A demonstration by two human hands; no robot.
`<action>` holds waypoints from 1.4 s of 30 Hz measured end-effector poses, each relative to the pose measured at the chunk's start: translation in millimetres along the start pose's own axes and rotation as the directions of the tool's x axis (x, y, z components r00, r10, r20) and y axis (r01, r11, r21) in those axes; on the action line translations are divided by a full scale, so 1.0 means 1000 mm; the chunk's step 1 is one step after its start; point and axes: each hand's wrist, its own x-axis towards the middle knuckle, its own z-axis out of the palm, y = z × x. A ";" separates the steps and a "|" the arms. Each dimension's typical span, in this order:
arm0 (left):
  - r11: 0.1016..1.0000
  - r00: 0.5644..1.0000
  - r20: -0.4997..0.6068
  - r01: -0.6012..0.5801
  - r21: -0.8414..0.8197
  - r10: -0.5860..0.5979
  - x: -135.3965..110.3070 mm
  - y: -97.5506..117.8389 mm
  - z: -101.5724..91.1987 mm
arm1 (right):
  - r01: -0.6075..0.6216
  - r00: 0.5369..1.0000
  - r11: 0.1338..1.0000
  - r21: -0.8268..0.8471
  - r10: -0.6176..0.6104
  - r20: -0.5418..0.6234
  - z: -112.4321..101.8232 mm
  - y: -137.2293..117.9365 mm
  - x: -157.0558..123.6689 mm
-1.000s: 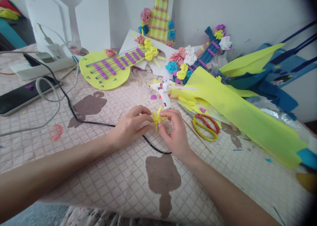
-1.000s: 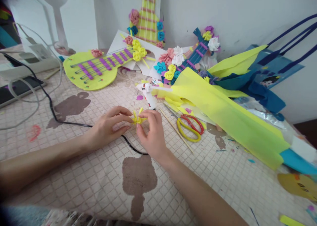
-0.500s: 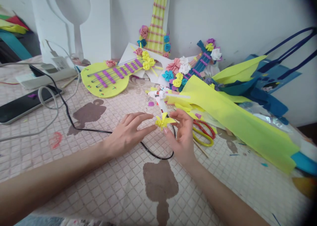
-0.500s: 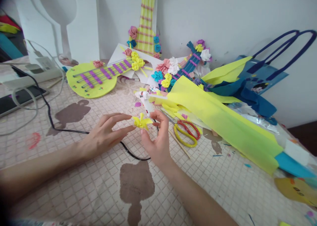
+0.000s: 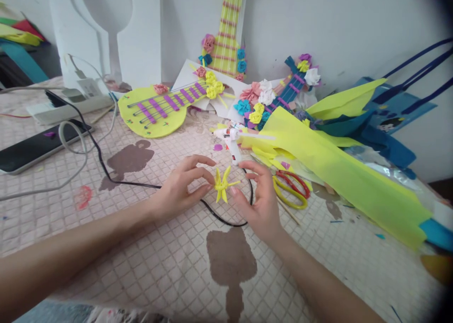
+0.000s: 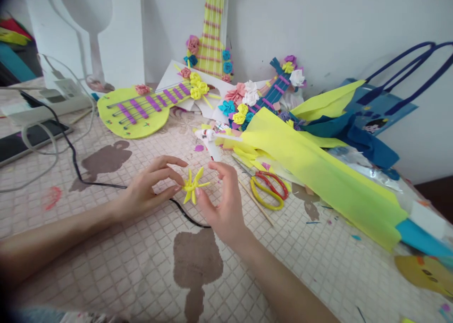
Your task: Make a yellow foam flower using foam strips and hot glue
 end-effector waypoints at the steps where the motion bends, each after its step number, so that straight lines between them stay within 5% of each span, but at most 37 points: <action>1: 1.000 0.999 0.034 -0.009 0.020 0.008 0.000 -0.002 0.001 | -0.010 0.999 1.000 -0.003 0.010 0.037 0.001 -0.001 -0.001; 5: 0.988 0.989 0.124 -0.094 0.124 0.079 -0.002 -0.007 0.003 | -0.001 0.993 1.000 -0.030 0.004 0.117 0.005 -0.003 -0.001; 10: 0.936 0.970 0.176 -0.213 0.280 0.168 0.000 -0.007 -0.001 | -0.036 0.999 0.999 -0.034 0.038 0.038 0.005 -0.001 -0.001; 13: 0.895 0.961 0.186 -0.259 0.363 0.203 0.000 -0.008 -0.003 | -0.106 0.994 0.992 0.069 0.106 0.001 0.006 0.003 -0.002; 18: 0.833 0.944 0.225 -0.321 0.451 0.241 -0.001 -0.010 -0.004 | -0.226 0.972 0.945 0.234 0.203 0.120 0.008 0.003 -0.001; 42: 0.846 0.933 0.257 -0.341 0.409 0.252 0.000 -0.007 -0.004 | -0.197 0.976 0.960 0.198 0.174 0.130 0.006 0.002 0.000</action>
